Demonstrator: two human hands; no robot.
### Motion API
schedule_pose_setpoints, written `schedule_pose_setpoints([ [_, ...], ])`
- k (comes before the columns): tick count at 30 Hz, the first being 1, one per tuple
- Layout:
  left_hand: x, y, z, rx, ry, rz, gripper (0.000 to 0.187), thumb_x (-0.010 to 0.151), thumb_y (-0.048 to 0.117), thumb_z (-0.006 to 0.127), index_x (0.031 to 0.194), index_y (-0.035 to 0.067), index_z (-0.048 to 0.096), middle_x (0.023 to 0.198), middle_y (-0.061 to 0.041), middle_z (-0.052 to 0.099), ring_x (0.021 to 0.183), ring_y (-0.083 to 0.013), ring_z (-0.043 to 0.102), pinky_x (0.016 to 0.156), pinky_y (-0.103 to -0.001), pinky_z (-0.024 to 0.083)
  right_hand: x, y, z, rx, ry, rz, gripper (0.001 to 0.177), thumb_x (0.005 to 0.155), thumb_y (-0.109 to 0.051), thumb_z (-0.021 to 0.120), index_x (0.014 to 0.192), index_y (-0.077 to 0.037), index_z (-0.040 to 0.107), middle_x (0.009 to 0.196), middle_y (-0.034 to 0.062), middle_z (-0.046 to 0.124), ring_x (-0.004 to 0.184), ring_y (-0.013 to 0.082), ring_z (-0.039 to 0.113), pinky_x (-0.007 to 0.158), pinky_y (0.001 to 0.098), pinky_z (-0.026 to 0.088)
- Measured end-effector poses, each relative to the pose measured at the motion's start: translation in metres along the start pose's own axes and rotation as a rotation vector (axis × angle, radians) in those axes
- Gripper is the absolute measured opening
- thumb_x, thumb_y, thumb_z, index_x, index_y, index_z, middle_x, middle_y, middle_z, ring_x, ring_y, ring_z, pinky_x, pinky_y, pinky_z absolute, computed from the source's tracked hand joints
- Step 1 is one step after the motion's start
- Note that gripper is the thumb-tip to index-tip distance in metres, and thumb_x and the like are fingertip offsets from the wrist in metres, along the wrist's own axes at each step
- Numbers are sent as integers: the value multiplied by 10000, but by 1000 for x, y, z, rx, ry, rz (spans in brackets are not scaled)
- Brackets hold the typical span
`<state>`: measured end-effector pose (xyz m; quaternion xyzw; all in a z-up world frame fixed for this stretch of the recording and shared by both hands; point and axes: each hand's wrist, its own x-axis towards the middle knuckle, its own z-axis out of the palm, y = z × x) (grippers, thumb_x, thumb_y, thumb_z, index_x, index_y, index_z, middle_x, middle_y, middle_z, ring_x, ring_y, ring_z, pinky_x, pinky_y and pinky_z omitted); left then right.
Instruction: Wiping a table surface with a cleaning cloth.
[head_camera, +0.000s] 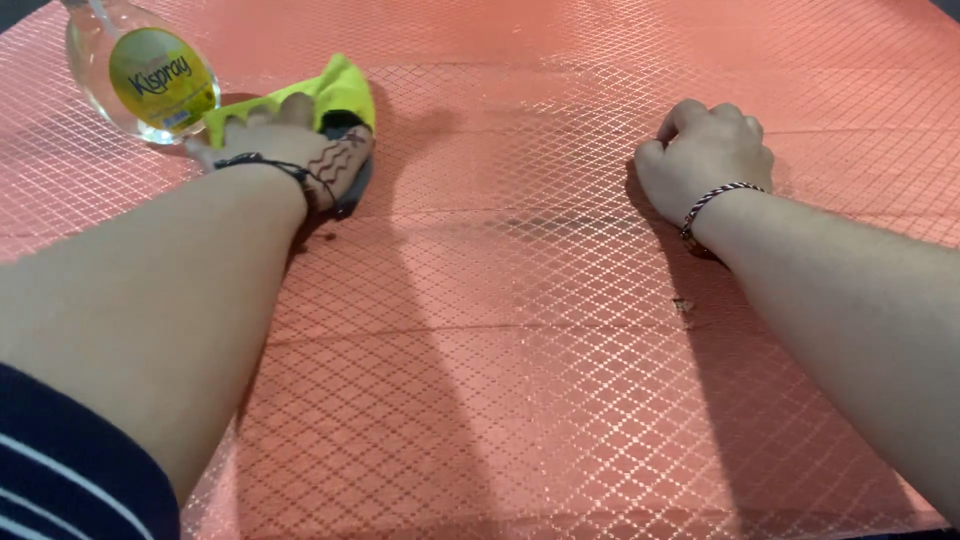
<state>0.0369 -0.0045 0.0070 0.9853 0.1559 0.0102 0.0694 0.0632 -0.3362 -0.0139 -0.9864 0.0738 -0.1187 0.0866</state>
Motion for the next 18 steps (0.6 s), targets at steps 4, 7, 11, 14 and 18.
schedule_pose_setpoints([
  [4, 2, -12, -1, 36, 3, -115, 797, 979, 647, 388, 1604, 161, 298, 1611, -234, 358, 1507, -428, 318, 1208, -678, 158, -1, -1, -1, 11, -4, -4, 390, 987, -342, 550, 1272, -104, 670, 1240, 170, 631, 1262, 341, 517, 1034, 543, 453],
  [7, 1, -4, 8, 2, 39, -150, 800, 932, 662, 471, 1578, 222, 299, 1639, -232, 253, 1499, -466, 240, 1198, -649, 112, 0, -4, -3, 22, -24, 0, 379, 988, -325, 553, 1269, -108, 684, 1259, 167, 638, 1278, 345, 518, 1044, 538, 463],
  [11, -25, 30, 15, -66, -22, -93, 886, 885, 735, 538, 1585, 258, 275, 1630, -251, 235, 1509, -496, 157, 1203, -659, 47, 0, -4, -2, 15, -12, 7, 381, 991, -342, 557, 1280, -125, 677, 1262, 176, 629, 1277, 352, 507, 1028, 546, 461],
  [14, -63, 66, 5, -106, -71, -16, 896, 854, 764, 569, 1567, 293, 302, 1631, -239, 231, 1520, -510, 92, 1206, -663, 9, -1, -5, -3, 19, -41, 38, 379, 993, -339, 549, 1286, -131, 673, 1248, 174, 639, 1284, 342, 511, 1021, 548, 470],
  [18, -106, 107, 6, -159, -124, 104, 841, 813, 762, 612, 1518, 363, 384, 1654, -207, 211, 1535, -497, 69, 1214, -687, -31, -1, -3, -2, -19, -5, 12, 388, 992, -363, 573, 1275, -122, 687, 1244, 182, 650, 1267, 359, 531, 1045, 547, 457],
])
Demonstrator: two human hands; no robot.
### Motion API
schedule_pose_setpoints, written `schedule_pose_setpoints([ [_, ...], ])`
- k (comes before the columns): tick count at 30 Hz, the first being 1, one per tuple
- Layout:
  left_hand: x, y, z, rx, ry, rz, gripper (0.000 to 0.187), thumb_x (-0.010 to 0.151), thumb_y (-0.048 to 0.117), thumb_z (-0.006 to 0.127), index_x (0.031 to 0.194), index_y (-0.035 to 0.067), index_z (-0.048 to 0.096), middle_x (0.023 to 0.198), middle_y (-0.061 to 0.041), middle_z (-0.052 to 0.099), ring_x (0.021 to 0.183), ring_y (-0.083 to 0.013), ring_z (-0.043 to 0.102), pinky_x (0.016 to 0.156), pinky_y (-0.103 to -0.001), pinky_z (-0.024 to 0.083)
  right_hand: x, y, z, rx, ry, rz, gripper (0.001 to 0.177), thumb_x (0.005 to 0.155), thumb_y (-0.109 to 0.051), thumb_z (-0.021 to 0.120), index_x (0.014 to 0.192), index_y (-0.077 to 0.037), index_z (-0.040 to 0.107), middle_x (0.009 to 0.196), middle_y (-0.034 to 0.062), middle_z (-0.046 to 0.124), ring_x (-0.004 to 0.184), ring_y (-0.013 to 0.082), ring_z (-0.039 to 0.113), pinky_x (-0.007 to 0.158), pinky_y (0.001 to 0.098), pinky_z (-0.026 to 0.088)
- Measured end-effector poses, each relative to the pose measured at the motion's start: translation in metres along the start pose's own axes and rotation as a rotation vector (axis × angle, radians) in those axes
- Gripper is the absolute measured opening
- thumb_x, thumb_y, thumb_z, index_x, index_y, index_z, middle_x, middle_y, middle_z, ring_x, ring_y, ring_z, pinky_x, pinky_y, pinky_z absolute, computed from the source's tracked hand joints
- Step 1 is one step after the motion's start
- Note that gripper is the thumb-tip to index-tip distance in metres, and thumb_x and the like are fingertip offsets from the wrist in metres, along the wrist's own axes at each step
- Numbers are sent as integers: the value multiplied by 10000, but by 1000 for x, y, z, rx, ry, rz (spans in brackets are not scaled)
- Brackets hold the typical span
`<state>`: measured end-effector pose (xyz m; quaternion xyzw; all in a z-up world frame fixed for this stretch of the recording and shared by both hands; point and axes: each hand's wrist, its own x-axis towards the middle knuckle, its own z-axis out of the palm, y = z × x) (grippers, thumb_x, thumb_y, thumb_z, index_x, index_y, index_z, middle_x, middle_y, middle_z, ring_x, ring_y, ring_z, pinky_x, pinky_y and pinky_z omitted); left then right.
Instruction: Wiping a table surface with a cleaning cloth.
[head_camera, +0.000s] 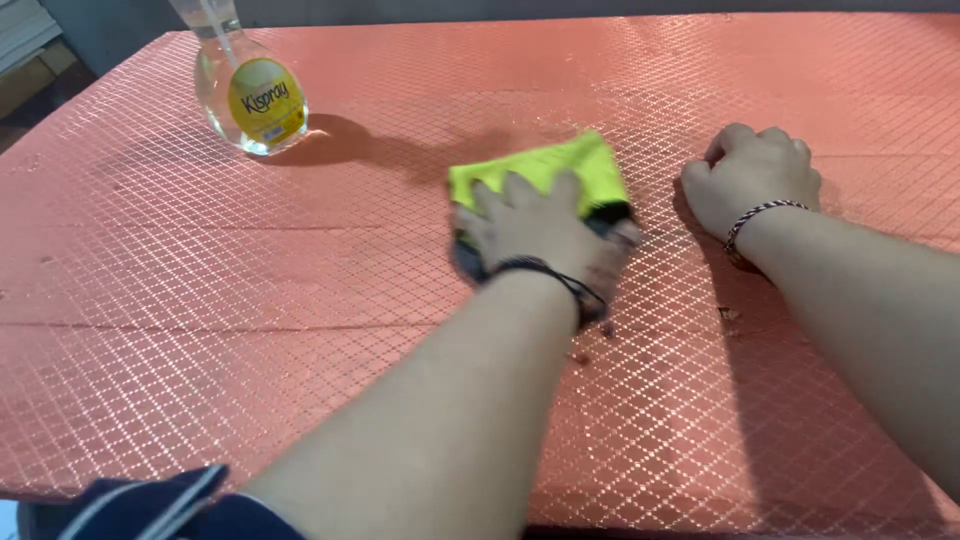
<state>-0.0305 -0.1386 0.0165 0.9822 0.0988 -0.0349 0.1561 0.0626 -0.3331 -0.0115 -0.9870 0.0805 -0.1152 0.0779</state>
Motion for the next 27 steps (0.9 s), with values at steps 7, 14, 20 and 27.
schedule_pose_setpoints([
  [7, 37, -31, 0, 55, 10, 129, 779, 865, 701, 573, 1540, 367, 375, 1650, -195, 244, 1531, -476, 143, 1207, -672, 77, -3, 5, -1, 51, 25, 9, 376, 968, -372, 609, 1234, -128, 715, 1238, 170, 665, 1264, 368, 535, 1047, 528, 464],
  [14, 53, -120, -40, 141, 129, -172, 846, 874, 772, 464, 1568, 317, 301, 1641, -182, 262, 1521, -429, 206, 1190, -677, 112, -4, 0, -2, 74, -22, 52, 379, 980, -379, 592, 1253, -136, 692, 1236, 147, 663, 1273, 323, 536, 1041, 518, 471],
  [20, 62, -140, -34, 110, 212, -313, 739, 917, 660, 467, 1552, 298, 361, 1606, -209, 330, 1520, -425, 221, 1210, -657, 92, -3, -1, -3, 46, -8, 37, 384, 987, -384, 591, 1259, -131, 689, 1254, 148, 651, 1291, 330, 511, 1056, 518, 458],
  [27, 49, -129, -38, 50, 203, -305, 721, 942, 630, 529, 1539, 241, 417, 1586, -276, 357, 1520, -464, 239, 1253, -608, 87, -4, 2, -2, 53, -14, 19, 406, 1001, -375, 569, 1298, -118, 672, 1252, 159, 642, 1276, 333, 515, 1049, 521, 455],
])
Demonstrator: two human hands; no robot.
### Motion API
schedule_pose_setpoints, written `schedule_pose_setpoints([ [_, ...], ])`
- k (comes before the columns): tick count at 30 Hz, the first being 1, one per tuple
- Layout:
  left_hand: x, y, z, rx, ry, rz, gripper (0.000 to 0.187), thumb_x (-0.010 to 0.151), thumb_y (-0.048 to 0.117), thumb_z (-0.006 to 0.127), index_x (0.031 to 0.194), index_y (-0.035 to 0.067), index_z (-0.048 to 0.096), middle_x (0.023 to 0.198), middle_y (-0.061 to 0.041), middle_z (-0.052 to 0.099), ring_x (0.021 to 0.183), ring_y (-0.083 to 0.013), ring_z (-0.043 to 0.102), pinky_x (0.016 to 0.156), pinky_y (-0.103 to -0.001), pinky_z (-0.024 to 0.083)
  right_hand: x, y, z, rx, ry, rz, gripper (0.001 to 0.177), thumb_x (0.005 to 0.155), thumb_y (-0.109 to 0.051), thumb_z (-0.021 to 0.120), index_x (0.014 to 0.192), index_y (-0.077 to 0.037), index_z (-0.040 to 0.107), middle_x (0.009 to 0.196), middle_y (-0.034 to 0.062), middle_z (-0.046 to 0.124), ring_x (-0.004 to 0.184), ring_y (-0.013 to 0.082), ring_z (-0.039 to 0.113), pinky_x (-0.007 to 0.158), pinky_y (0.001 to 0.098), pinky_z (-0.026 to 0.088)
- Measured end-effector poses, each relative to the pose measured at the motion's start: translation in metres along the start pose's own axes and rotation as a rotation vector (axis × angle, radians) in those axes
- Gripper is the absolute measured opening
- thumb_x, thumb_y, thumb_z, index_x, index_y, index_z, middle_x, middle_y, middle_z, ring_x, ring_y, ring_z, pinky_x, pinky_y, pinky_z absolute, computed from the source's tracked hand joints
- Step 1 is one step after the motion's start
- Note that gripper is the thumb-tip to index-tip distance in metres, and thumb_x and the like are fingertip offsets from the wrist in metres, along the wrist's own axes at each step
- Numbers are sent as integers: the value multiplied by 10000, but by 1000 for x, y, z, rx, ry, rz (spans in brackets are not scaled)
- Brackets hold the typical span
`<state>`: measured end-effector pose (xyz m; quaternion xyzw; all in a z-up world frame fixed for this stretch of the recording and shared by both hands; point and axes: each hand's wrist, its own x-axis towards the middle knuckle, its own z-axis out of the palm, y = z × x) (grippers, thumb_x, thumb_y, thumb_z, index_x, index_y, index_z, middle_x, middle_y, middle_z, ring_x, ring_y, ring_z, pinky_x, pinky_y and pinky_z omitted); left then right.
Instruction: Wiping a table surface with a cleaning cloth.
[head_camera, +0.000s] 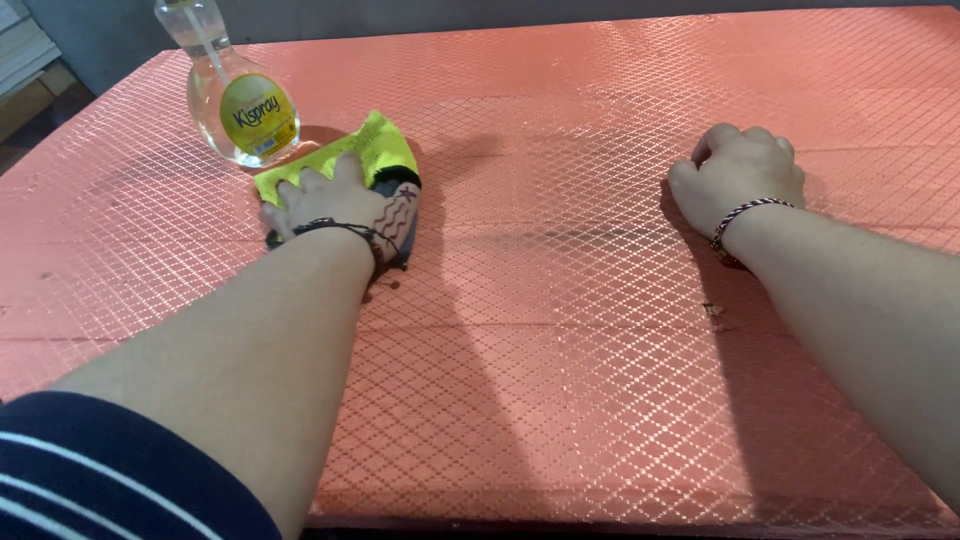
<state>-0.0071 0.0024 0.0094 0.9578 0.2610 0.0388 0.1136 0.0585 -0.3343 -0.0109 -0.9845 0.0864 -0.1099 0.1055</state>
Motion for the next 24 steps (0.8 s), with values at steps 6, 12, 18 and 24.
schedule_pose_setpoints([
  [6, -12, 37, 14, -6, -107, -9, 796, 904, 589, 555, 1564, 286, 227, 1629, -258, 116, 1486, -522, 67, 1172, -671, 23, -1, -2, -1, 18, -2, -5, 388, 997, -362, 560, 1275, -121, 684, 1241, 157, 653, 1295, 330, 507, 1048, 528, 457],
  [12, -30, 105, 29, -32, -196, 180, 792, 932, 570, 586, 1578, 231, 279, 1638, -278, 161, 1518, -516, 38, 1195, -647, 10, 7, 11, 9, 20, 67, -43, 381, 965, -366, 588, 1219, -111, 713, 1225, 178, 669, 1262, 380, 522, 1027, 551, 457],
  [18, -82, 154, 25, -104, -252, 475, 754, 914, 662, 549, 1562, 360, 308, 1630, -249, 228, 1528, -528, 80, 1221, -658, 6, 6, 7, 9, 25, 81, -54, 377, 941, -358, 616, 1198, -101, 717, 1217, 202, 666, 1232, 404, 534, 1023, 543, 456],
  [24, -25, 159, 42, 79, -259, 482, 736, 929, 681, 484, 1581, 403, 285, 1678, -184, 172, 1530, -532, 89, 1163, -749, 34, 4, 6, 6, 40, 96, -51, 351, 952, -348, 623, 1180, -99, 717, 1214, 180, 648, 1236, 372, 531, 1027, 531, 451],
])
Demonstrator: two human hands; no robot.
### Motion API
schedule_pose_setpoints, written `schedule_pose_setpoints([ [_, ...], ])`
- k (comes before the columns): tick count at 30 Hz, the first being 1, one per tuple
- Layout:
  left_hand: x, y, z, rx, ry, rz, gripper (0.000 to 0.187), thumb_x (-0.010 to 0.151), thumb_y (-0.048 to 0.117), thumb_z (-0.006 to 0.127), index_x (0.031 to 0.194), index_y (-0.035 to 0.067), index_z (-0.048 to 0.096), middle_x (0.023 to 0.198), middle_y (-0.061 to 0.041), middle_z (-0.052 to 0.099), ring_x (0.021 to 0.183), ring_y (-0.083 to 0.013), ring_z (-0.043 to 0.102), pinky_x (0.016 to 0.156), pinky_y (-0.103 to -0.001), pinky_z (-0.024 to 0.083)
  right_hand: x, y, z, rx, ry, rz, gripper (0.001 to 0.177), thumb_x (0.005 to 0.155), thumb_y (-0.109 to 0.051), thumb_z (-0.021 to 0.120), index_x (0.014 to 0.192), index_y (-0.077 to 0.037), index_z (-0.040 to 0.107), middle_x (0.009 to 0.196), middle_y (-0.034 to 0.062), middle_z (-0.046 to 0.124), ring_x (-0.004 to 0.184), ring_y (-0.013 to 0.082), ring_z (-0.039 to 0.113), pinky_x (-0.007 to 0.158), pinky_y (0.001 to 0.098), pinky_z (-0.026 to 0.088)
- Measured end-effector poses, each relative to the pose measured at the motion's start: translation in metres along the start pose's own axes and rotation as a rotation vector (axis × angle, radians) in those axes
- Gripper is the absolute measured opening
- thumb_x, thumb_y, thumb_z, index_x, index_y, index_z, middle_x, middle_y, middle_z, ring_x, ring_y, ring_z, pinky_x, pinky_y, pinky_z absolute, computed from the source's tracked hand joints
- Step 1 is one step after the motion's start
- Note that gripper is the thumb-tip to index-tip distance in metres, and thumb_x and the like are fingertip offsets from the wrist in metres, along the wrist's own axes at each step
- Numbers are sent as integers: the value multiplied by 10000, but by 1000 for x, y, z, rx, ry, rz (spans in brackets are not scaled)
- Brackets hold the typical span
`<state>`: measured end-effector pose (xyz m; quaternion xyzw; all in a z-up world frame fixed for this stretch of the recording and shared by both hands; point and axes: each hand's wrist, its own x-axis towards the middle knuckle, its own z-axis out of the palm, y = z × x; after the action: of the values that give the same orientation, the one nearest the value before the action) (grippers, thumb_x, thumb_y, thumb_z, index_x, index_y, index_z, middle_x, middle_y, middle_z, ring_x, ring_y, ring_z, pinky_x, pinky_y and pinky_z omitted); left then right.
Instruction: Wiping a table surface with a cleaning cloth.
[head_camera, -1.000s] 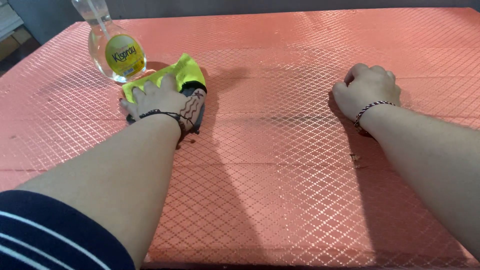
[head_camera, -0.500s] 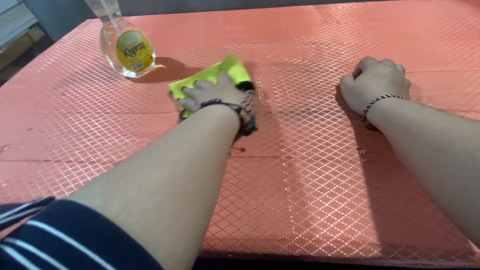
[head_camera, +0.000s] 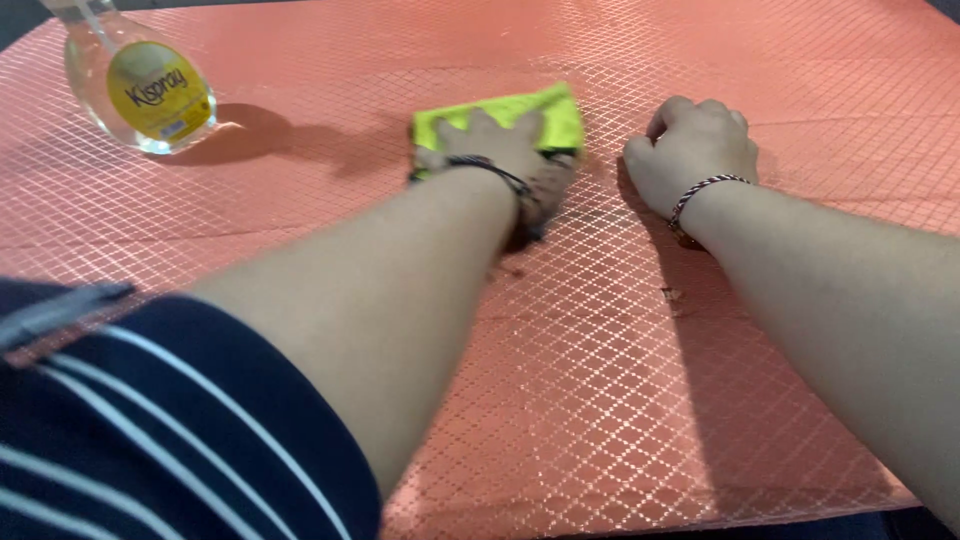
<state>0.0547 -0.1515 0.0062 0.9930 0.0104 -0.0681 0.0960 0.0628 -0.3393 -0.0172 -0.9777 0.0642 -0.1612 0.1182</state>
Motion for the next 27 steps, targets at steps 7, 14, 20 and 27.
schedule_pose_setpoints([
  [7, 3, 4, -4, -47, 29, -4, 728, 925, 689, 482, 1570, 398, 308, 1664, -168, 213, 1534, -504, 111, 1179, -728, 44, -3, -6, -7, -15, -83, 44, 357, 980, -363, 587, 1194, -102, 704, 1243, 146, 647, 1270, 331, 528, 1075, 507, 445],
  [14, 0, -3, -6, -69, 40, -37, 720, 921, 698, 480, 1556, 393, 335, 1649, -149, 261, 1539, -471, 136, 1197, -703, 55, -2, -6, -4, -7, -50, 29, 358, 963, -338, 603, 1205, -91, 693, 1254, 176, 623, 1263, 353, 511, 1036, 526, 448],
  [20, -4, -5, -7, -107, 64, -58, 714, 917, 706, 478, 1544, 388, 358, 1636, -133, 302, 1543, -444, 158, 1212, -681, 65, 2, -1, 4, -24, -30, 3, 369, 958, -354, 603, 1199, -89, 693, 1241, 189, 618, 1262, 363, 503, 1035, 539, 437],
  [27, -2, 19, -2, -119, 78, 51, 716, 894, 710, 510, 1520, 384, 388, 1618, -87, 347, 1545, -438, 152, 1226, -658, 36, 2, 1, 4, -24, 3, 3, 376, 936, -368, 624, 1175, -86, 693, 1228, 196, 625, 1250, 370, 518, 1023, 541, 443],
])
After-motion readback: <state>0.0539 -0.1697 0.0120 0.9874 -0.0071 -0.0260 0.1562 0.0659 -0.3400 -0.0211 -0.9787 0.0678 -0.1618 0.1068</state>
